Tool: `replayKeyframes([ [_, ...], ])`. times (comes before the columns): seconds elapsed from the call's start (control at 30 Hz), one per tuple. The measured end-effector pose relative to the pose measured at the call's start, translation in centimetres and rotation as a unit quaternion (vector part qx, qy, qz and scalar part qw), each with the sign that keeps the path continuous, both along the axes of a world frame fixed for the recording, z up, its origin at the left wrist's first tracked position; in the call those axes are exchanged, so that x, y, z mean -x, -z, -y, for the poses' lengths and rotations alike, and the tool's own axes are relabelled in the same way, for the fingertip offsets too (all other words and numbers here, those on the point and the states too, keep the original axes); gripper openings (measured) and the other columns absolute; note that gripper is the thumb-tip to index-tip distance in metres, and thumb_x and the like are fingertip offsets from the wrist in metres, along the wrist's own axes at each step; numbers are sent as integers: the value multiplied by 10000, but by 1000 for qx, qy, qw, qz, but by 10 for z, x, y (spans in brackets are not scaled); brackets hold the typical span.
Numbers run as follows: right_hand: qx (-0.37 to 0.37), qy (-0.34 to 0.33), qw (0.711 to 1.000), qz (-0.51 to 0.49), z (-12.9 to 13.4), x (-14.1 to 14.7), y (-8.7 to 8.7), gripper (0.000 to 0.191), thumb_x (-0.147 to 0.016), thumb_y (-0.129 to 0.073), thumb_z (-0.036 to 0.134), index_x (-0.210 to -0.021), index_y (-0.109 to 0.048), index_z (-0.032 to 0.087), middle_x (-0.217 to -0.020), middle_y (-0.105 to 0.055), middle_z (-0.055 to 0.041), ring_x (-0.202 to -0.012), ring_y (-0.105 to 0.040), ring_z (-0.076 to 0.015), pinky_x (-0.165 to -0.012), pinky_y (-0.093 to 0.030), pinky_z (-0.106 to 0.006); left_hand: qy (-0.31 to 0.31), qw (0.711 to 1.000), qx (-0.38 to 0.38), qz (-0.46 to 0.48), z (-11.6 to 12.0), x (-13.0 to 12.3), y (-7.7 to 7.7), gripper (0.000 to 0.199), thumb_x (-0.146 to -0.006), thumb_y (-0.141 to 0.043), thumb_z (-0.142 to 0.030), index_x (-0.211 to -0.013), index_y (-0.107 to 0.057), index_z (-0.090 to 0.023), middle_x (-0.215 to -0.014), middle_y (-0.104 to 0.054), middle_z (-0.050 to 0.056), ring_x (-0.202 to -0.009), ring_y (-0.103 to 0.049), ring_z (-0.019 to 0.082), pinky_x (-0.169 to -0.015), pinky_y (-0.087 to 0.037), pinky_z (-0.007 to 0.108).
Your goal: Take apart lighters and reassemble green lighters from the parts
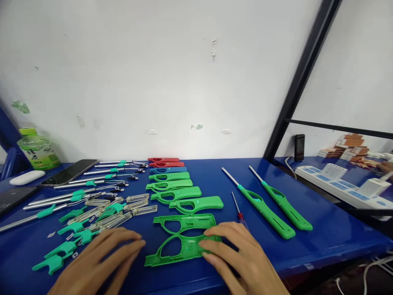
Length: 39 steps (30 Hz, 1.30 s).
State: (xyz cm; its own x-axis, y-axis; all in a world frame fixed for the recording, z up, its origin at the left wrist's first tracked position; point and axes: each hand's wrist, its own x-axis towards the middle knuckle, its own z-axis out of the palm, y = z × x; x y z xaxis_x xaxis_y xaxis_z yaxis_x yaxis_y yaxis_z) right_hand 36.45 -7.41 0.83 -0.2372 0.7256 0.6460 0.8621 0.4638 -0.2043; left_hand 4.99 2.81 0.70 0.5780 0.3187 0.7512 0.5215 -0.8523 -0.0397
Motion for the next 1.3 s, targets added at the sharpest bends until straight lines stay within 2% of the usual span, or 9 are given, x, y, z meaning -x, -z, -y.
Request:
replayKeyframes([
  [0.13, -12, -3, 1000, -7, -11, -2, -6, 235, -1054, -645, 269, -1206, -810, 336, -1125, -836, -21, -1021, -801, -235, -958, -647, -353, -115, 993, -1, 25, -20, 20, -11, 230, -1082, -520, -277, -1098, -749, -271, -1021, -780, 19, -956, -717, 223, -844, -601, 342],
  [0.2, -7, -8, 1000, -2, -17, 0, -9, 254, -1064, -633, 280, -1244, -803, 342, -1138, -836, -21, -1037, -797, -235, -948, -648, -353, -180, 983, 18, -8, -31, 37, -15, 300, -1083, -484, -334, -1071, -777, -272, -1022, -792, 42, -947, -712, 269, -791, -602, 389],
  [0.33, 2, -22, 1000, 23, -27, 1, -13, 290, -1089, -594, 299, -1301, -782, 356, -1210, -831, -12, -1106, -792, -231, -982, -636, -358, -285, 953, 42, -88, -55, 76, -28, 416, -1066, -404, -314, -1103, -811, -233, -1055, -817, 82, -1002, -740, 346, -875, -605, 496],
  [0.5, 0, -32, 998, 48, -40, -10, -13, 278, -1108, -551, 327, -1242, -795, 342, -1197, -841, 5, -1053, -813, -219, -928, -649, -351, -356, 923, 64, -128, -81, 117, -41, 438, -1077, -390, -272, -1115, -809, -152, -929, -805, 58, -878, -779, 298, -829, -611, 436],
  [0.73, 17, -10, 999, 38, -40, -26, -8, 254, -1084, -605, 454, -1189, -818, 364, -1169, -840, -8, -1032, -813, -255, -929, -660, -398, -379, 910, 99, -137, -96, 145, -34, 435, -1060, -393, -283, -1112, -805, -153, -908, -791, 13, -930, -797, 262, -844, -615, 367],
  [0.9, 93, 5, 995, 37, -21, -22, 1, 305, -959, -777, 551, -1215, -798, 387, -1236, -790, -15, -1112, -778, -256, -985, -639, -363, -372, 904, 147, -148, -87, 147, -43, 498, -1085, -295, -302, -1172, -762, -151, -954, -767, -5, -962, -776, 247, -887, -581, 356],
  [1.1, 175, 37, 983, 37, -6, -16, 0, 304, -977, -756, 557, -1229, -755, 386, -1283, -733, -10, -1184, -738, -229, -1018, -607, -323, -365, 888, 229, -160, -98, 149, -50, 439, -1056, -390, -313, -1142, -796, -170, -1023, -791, 118, -987, -759, 326, -907, -560, 411],
  [1.2, 177, 31, 983, 39, -3, -14, -3, 277, -987, -748, 544, -1218, -741, 392, -1270, -734, -6, -1175, -740, -225, -992, -607, -324, -358, 881, 263, -165, -102, 152, -50, 432, -1051, -417, -367, -1125, -790, -162, -1081, -780, 141, -1035, -746, 349, -937, -543, 433],
  [1.3, 146, 17, 989, 14, -2, -16, -5, 242, -995, -743, 536, -1177, -736, 378, -1193, -771, 4, -1123, -758, -218, -961, -606, -318, -342, 881, 282, -166, -100, 153, -51, 410, -1044, -428, -379, -1122, -761, -153, -1116, -771, 144, -1038, -745, 344, -939, -534, 427],
])
